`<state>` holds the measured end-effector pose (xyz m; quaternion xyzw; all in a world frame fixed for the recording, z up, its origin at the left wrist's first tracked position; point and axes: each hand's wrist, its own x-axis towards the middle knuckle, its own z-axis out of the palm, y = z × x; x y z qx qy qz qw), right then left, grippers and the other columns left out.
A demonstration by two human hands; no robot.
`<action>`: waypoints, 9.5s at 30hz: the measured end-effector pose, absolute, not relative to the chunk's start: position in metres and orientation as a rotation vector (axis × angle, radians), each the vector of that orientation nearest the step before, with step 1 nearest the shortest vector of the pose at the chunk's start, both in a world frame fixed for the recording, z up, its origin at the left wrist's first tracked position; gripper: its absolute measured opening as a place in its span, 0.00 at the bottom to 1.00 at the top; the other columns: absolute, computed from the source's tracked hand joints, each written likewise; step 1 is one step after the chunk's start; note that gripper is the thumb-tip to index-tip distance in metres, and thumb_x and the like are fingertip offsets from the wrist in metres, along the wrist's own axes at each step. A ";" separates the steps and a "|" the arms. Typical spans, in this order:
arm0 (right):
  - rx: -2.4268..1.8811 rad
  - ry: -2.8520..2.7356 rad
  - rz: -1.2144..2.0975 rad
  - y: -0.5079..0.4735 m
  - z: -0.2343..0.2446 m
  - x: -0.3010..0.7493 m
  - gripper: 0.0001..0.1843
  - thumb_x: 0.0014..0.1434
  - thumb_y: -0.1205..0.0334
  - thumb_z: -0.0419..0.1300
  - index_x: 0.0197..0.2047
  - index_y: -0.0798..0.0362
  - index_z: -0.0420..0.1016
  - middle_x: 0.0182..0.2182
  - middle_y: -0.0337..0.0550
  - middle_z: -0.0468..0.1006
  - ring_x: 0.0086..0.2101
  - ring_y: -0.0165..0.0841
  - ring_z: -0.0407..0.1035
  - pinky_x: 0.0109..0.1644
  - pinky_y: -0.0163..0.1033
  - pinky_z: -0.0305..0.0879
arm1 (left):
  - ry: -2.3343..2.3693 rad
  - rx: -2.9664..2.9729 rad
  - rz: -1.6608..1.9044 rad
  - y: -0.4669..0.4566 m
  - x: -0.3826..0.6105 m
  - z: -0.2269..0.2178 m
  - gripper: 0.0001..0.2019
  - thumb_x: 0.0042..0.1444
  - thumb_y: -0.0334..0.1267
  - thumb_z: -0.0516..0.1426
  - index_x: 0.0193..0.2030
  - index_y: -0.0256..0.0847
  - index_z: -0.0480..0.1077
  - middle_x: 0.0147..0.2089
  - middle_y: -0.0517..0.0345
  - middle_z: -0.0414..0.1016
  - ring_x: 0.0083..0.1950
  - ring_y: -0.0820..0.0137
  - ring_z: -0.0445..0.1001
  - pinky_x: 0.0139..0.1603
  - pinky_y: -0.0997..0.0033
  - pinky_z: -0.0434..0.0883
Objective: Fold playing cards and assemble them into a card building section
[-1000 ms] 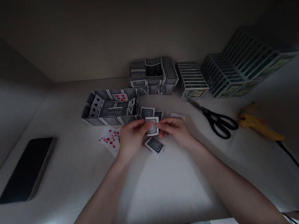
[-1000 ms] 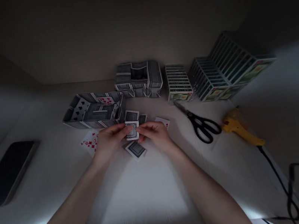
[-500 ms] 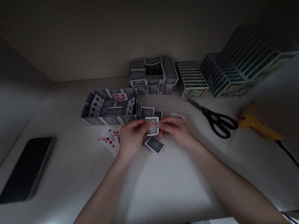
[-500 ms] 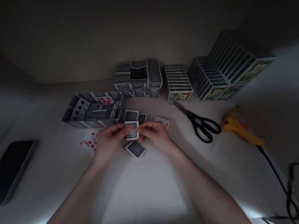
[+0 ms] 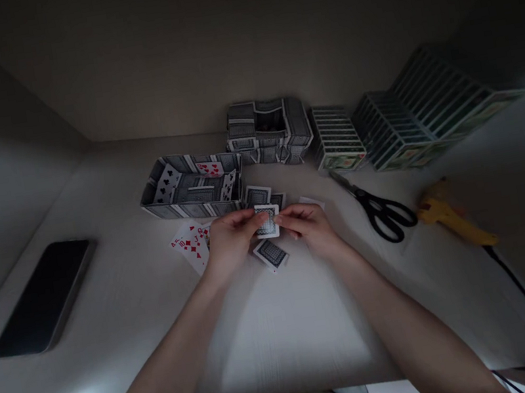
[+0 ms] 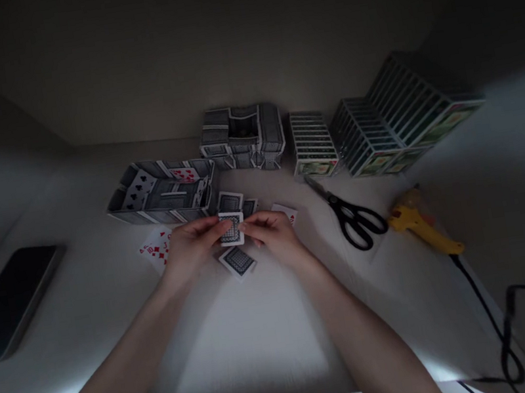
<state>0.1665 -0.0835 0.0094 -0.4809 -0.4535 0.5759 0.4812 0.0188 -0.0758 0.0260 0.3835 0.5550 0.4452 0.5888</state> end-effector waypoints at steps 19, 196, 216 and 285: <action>-1.213 -1.143 1.399 -0.084 0.011 0.167 0.11 0.43 0.55 0.63 0.23 0.54 0.71 0.11 0.31 0.63 0.15 0.23 0.53 0.19 0.32 0.47 | 1.228 0.837 1.017 -0.077 0.019 0.030 0.14 0.35 0.42 0.64 0.30 0.35 0.74 0.27 0.57 0.76 0.26 0.74 0.71 0.29 0.74 0.69; -1.064 -0.883 1.418 -0.081 0.006 0.171 0.08 0.43 0.61 0.63 0.20 0.53 0.69 0.11 0.30 0.61 0.14 0.22 0.52 0.18 0.31 0.45 | 1.314 1.649 0.987 -0.086 0.028 0.016 0.18 0.56 0.46 0.48 0.19 0.38 0.62 0.18 0.64 0.61 0.20 0.77 0.59 0.21 0.77 0.55; -1.017 -1.011 1.336 -0.081 0.008 0.169 0.09 0.43 0.61 0.64 0.30 0.52 0.72 0.24 0.37 0.77 0.16 0.23 0.63 0.20 0.32 0.60 | 1.234 1.160 1.082 -0.083 0.027 0.020 0.23 0.53 0.55 0.46 0.24 0.36 0.67 0.12 0.63 0.62 0.13 0.77 0.61 0.14 0.77 0.57; -0.996 -0.949 1.739 -0.083 0.009 0.170 0.11 0.46 0.54 0.62 0.26 0.52 0.69 0.19 0.33 0.67 0.20 0.25 0.60 0.24 0.31 0.55 | 1.193 1.362 1.124 -0.091 0.027 0.013 0.17 0.52 0.49 0.51 0.22 0.38 0.63 0.20 0.63 0.59 0.22 0.77 0.57 0.20 0.78 0.56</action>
